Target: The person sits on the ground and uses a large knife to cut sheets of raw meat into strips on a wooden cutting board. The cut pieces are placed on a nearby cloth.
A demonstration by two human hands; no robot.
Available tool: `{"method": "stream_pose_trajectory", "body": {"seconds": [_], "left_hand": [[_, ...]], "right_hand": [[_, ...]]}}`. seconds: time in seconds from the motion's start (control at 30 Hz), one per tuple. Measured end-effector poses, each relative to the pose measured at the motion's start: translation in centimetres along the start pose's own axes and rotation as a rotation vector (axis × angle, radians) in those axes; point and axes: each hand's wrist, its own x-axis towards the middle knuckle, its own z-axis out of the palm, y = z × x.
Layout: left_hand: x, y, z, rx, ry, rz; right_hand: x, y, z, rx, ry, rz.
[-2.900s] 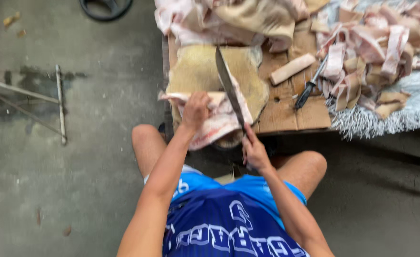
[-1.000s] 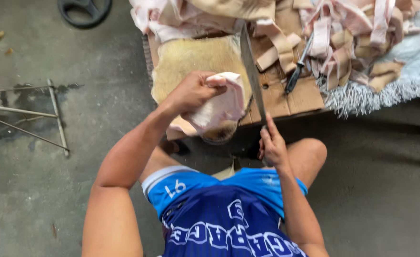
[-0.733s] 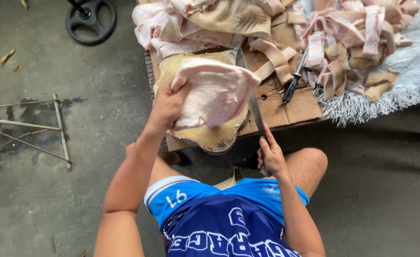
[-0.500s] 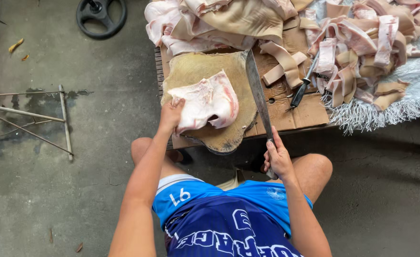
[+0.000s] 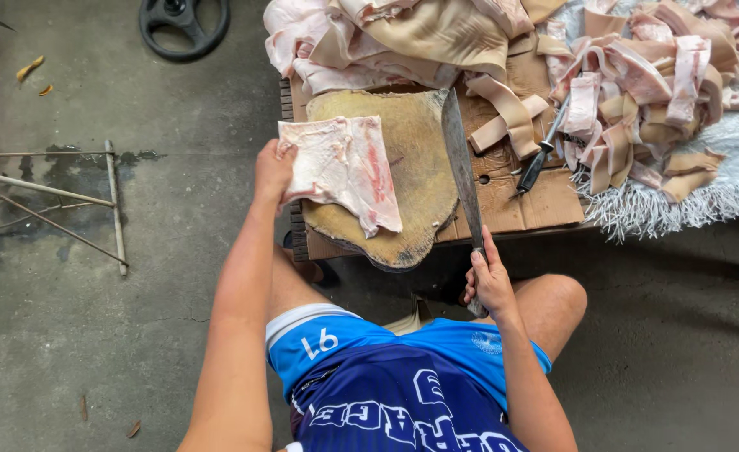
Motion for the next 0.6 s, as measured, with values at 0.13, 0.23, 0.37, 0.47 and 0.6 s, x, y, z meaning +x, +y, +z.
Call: {"method": "stream_pose_trajectory", "body": {"seconds": [0.13, 0.23, 0.37, 0.47, 0.6], "left_hand": [[-1.7, 0.9, 1.5, -0.416, -0.135, 0.026], [-2.7, 5.2, 2.3, -0.397, -0.147, -0.053], [-3.9, 14.7, 4.2, -0.694, -0.275, 0.104], [-6.0, 21.9, 6.6, -0.776, -0.283, -0.257], [-8.8, 29.0, 8.1, -0.972, -0.396, -0.266]], "right_hand": [[0.0, 1.0, -0.3, 0.016, -0.009, -0.008], [0.3, 1.2, -0.6, 0.014, -0.019, -0.025], [0.2, 1.0, -0.5, 0.003, -0.012, -0.015], [0.0, 0.4, -0.2, 0.047, -0.029, -0.018], [-0.3, -0.2, 0.2, 0.076, -0.023, 0.017]]}}
